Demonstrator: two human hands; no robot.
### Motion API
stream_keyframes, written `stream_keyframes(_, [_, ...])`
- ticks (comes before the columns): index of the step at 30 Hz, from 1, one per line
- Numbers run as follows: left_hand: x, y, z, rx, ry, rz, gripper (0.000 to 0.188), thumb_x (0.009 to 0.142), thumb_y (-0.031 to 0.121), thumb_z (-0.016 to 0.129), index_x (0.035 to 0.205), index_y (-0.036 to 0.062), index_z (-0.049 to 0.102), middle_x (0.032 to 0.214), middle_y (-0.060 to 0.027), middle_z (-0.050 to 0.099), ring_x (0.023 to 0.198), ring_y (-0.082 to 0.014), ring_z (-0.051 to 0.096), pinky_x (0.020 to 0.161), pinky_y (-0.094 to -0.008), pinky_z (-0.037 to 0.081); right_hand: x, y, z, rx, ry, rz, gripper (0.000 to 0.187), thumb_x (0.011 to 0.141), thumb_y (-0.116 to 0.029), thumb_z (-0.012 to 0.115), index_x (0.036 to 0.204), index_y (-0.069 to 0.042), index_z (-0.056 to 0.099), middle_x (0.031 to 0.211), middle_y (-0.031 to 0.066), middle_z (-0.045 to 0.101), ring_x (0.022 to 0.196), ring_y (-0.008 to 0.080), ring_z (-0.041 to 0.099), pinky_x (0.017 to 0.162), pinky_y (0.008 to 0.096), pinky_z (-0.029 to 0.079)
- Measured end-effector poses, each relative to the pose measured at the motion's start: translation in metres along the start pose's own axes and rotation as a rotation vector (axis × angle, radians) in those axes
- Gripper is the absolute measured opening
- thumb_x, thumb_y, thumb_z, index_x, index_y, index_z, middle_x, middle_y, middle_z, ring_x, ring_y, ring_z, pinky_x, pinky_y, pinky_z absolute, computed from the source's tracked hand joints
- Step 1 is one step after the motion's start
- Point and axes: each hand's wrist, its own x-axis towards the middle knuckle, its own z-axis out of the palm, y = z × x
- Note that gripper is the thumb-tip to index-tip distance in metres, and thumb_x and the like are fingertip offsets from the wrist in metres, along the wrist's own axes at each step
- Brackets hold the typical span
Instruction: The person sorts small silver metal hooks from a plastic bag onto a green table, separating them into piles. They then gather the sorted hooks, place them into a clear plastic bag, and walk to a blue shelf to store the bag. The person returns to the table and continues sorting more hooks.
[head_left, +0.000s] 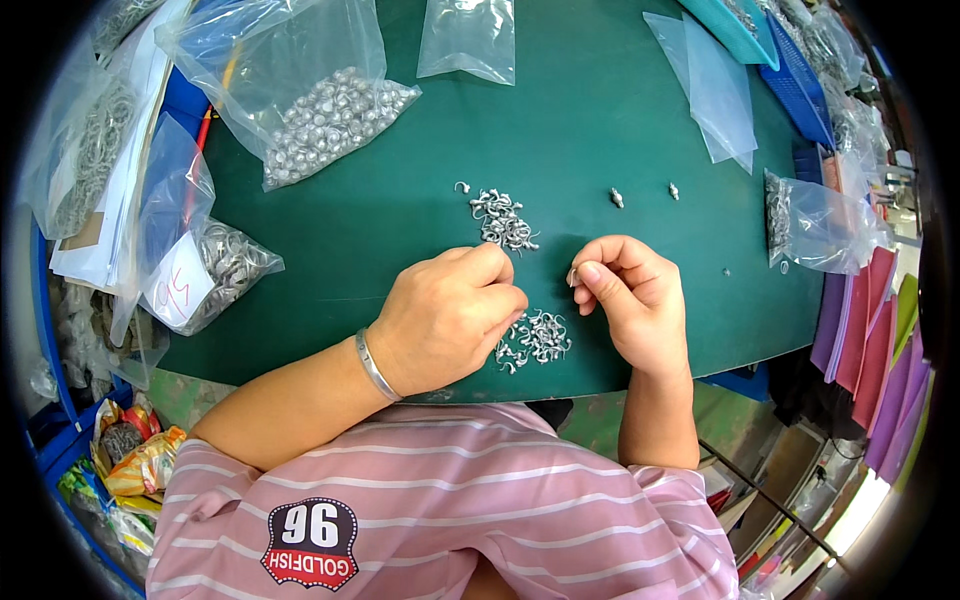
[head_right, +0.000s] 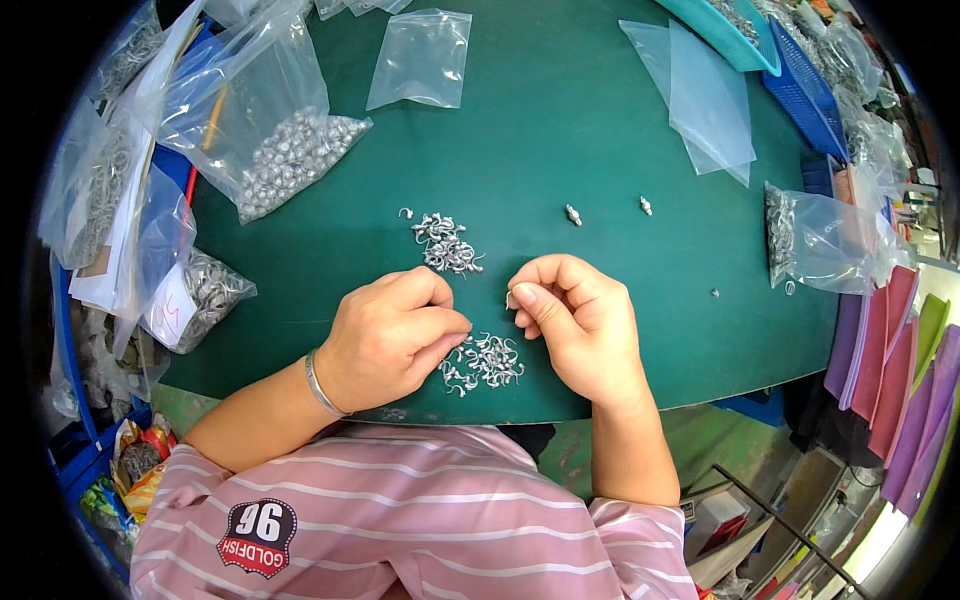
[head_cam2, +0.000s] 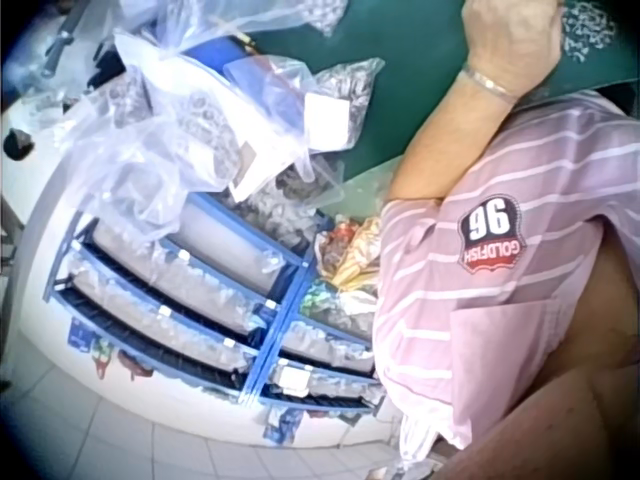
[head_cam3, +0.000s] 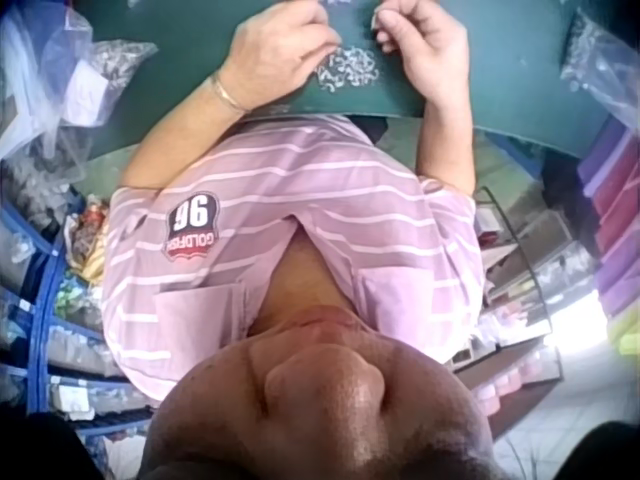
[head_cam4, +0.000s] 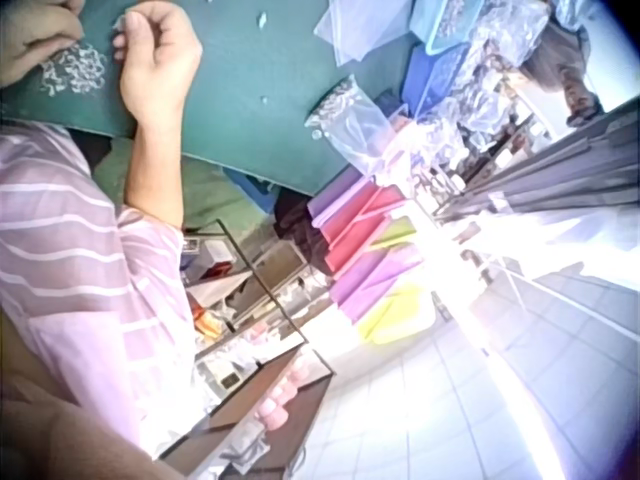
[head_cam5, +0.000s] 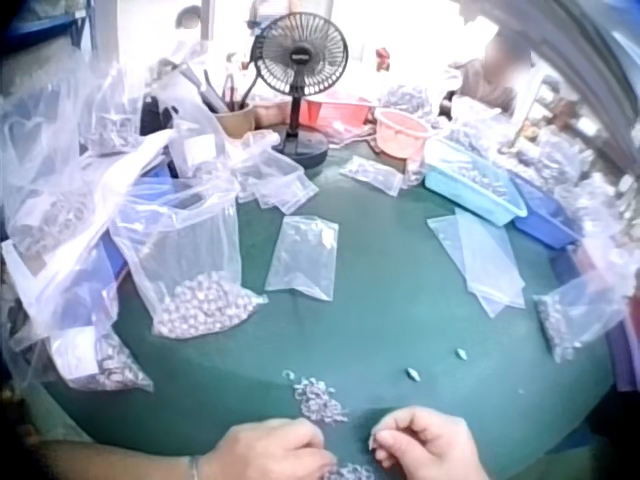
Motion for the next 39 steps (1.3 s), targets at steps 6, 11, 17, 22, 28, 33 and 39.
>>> stream_keyframes(6, [0.0, 0.001, -0.002, -0.027, 0.032, -0.011, 0.017, 0.069, 0.0, 0.075, 0.084, 0.0066, 0.07, 0.083, -0.0057, 0.057, 0.072, -0.0239, 0.059, 0.062, -0.0347, 0.049, 0.002, -0.007, -0.003, -0.448, -0.204, -0.276, 0.009, 0.082, 0.001, 0.07, 0.09, 0.001, 0.068, 0.082, 0.0101, 0.063, 0.074, 0.0223, 0.061, 0.066, 0.0316, 0.049])
stream_keyframes(11, [0.012, 0.0, -0.006, 0.069, 0.145, -0.063, 0.026, 0.071, -0.003, 0.073, 0.096, 0.0048, 0.069, 0.095, -0.0091, 0.058, 0.082, -0.0272, 0.058, 0.072, -0.0368, 0.049, 0.018, -0.003, 0.026, -0.754, 0.039, -0.553, 0.019, 0.077, 0.002, 0.071, 0.095, -0.001, 0.067, 0.093, 0.0115, 0.06, 0.086, 0.0299, 0.061, 0.075, 0.0375, 0.051])
stream_keyframes(17, [0.012, -0.009, -0.005, 0.083, 0.14, -0.098, 0.025, 0.072, -0.006, 0.072, 0.095, 0.0026, 0.067, 0.096, -0.0092, 0.057, 0.081, -0.0259, 0.059, 0.071, -0.0357, 0.05, 0.016, -0.005, 0.012, -0.785, 0.054, -0.513, 0.015, 0.078, 0.005, 0.068, 0.091, 0.0, 0.066, 0.092, 0.0128, 0.062, 0.083, 0.0314, 0.062, 0.073, 0.0375, 0.052])
stream_keyframes(22, [0.01, -0.011, -0.005, 0.032, 0.196, -0.111, 0.02, 0.075, -0.009, 0.07, 0.091, 0.0021, 0.066, 0.093, -0.0094, 0.057, 0.074, -0.0228, 0.059, 0.064, -0.0323, 0.049, 0.009, -0.011, 0.0, -0.736, 0.154, -0.386, 0.011, 0.08, 0.007, 0.066, 0.089, 0.0, 0.066, 0.087, 0.0134, 0.062, 0.076, 0.0307, 0.062, 0.068, 0.036, 0.052])
stream_keyframes(28, [0.009, -0.012, -0.004, -0.061, 0.228, -0.153, 0.018, 0.076, -0.01, 0.068, 0.089, 0.0024, 0.065, 0.09, -0.009, 0.058, 0.069, -0.0197, 0.057, 0.059, -0.0289, 0.046, 0.007, 0.003, 0.018, -0.748, 0.065, -0.56, 0.013, 0.077, 0.006, 0.068, 0.087, -0.003, 0.067, 0.084, 0.0098, 0.06, 0.078, 0.028, 0.061, 0.067, 0.0367, 0.051])
stream_keyframes(33, [0.009, -0.012, -0.004, -0.045, 0.219, -0.129, 0.021, 0.076, -0.01, 0.068, 0.092, 0.0026, 0.068, 0.087, -0.0083, 0.058, 0.068, -0.0196, 0.057, 0.058, -0.0295, 0.046, 0.01, 0.004, 0.018, -0.776, 0.074, -0.612, 0.015, 0.077, 0.007, 0.068, 0.088, -0.002, 0.066, 0.084, 0.0106, 0.061, 0.074, 0.0273, 0.061, 0.065, 0.0342, 0.05])
stream_keyframes(39, [0.009, -0.01, -0.001, 0.09, 0.17, -0.033, 0.024, 0.072, -0.003, 0.075, 0.095, 0.0039, 0.071, 0.084, -0.0071, 0.056, 0.071, -0.0227, 0.057, 0.062, -0.0339, 0.047, -0.008, 0.002, 0.009, -0.144, 0.016, -0.152, 0.007, 0.085, 0.007, 0.066, 0.089, 0.001, 0.064, 0.085, 0.0044, 0.066, 0.071, 0.0084, 0.061, 0.062, 0.0226, 0.05])
